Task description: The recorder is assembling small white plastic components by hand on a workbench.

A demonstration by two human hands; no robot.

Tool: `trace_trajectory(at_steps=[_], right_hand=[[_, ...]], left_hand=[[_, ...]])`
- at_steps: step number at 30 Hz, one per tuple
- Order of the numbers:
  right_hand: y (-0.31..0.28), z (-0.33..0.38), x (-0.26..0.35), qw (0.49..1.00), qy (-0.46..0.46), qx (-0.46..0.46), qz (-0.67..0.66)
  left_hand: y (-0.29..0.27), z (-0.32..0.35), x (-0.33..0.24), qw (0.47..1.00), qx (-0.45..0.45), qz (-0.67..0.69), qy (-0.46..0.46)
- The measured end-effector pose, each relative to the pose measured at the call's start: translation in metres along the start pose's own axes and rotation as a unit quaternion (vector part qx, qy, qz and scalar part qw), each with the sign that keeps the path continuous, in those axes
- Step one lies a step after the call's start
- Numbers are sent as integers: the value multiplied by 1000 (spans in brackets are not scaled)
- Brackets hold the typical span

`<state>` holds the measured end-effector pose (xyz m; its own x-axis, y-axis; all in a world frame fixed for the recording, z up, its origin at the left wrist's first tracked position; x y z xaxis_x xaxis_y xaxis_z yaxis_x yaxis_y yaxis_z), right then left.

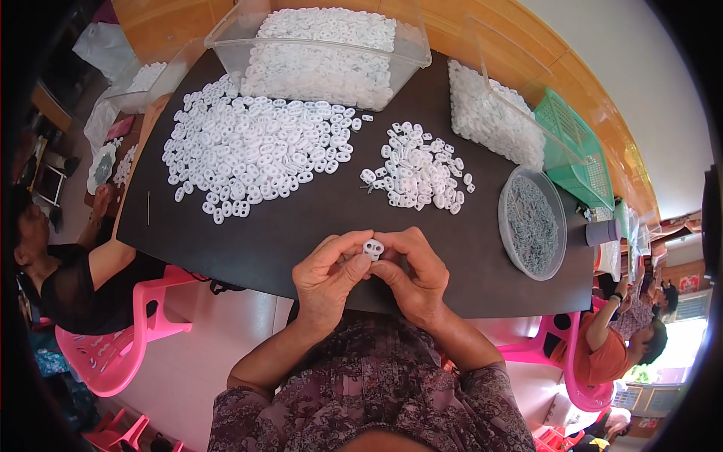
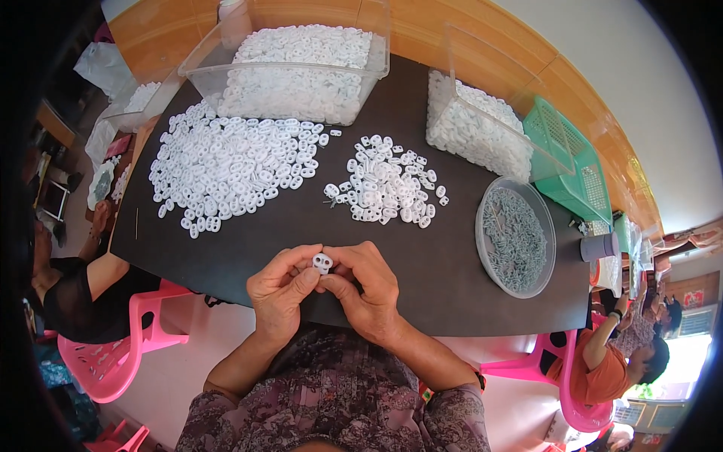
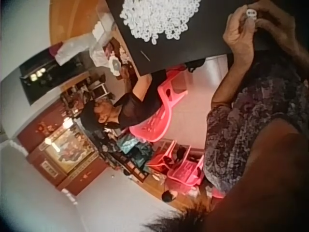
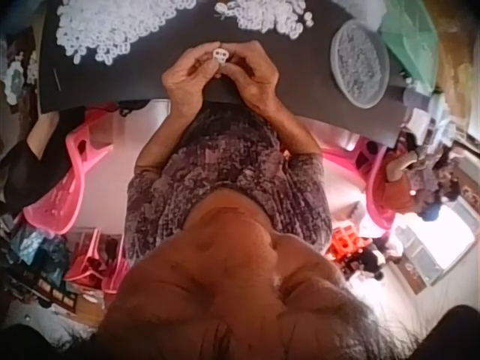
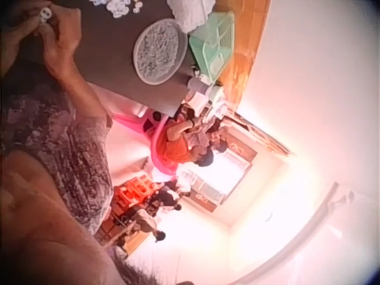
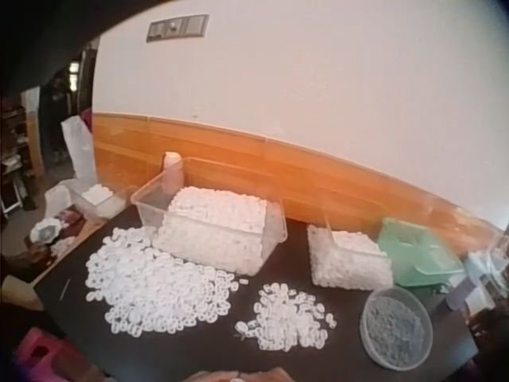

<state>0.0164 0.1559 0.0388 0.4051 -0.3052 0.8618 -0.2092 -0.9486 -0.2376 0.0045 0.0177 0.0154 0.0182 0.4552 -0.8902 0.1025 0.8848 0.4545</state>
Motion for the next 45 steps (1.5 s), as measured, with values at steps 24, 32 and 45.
trace_trajectory(at_steps=[24, 32, 45], right_hand=[[5, 3, 2, 994, -80, -16, 69], [10, 7, 3, 989, -110, -36, 95], [12, 9, 4, 984, -143, -37, 102]], left_hand=[[4, 5, 7, 997, -15, 14, 68], [5, 9, 7, 994, -32, -27, 98], [4, 14, 9, 987, -49, -67, 135]])
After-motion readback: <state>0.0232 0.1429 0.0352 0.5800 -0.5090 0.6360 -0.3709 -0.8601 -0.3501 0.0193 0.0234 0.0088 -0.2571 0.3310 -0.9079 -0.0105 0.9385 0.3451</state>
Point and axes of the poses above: each hand's wrist, its own z-axis away from the middle knuckle, its own y-axis out of the palm, x = y × z, the point moved 1 cm from there along -z, towards the middle knuckle, and after that the axes turned 5 degrees about -x, right-handed, at the moved point
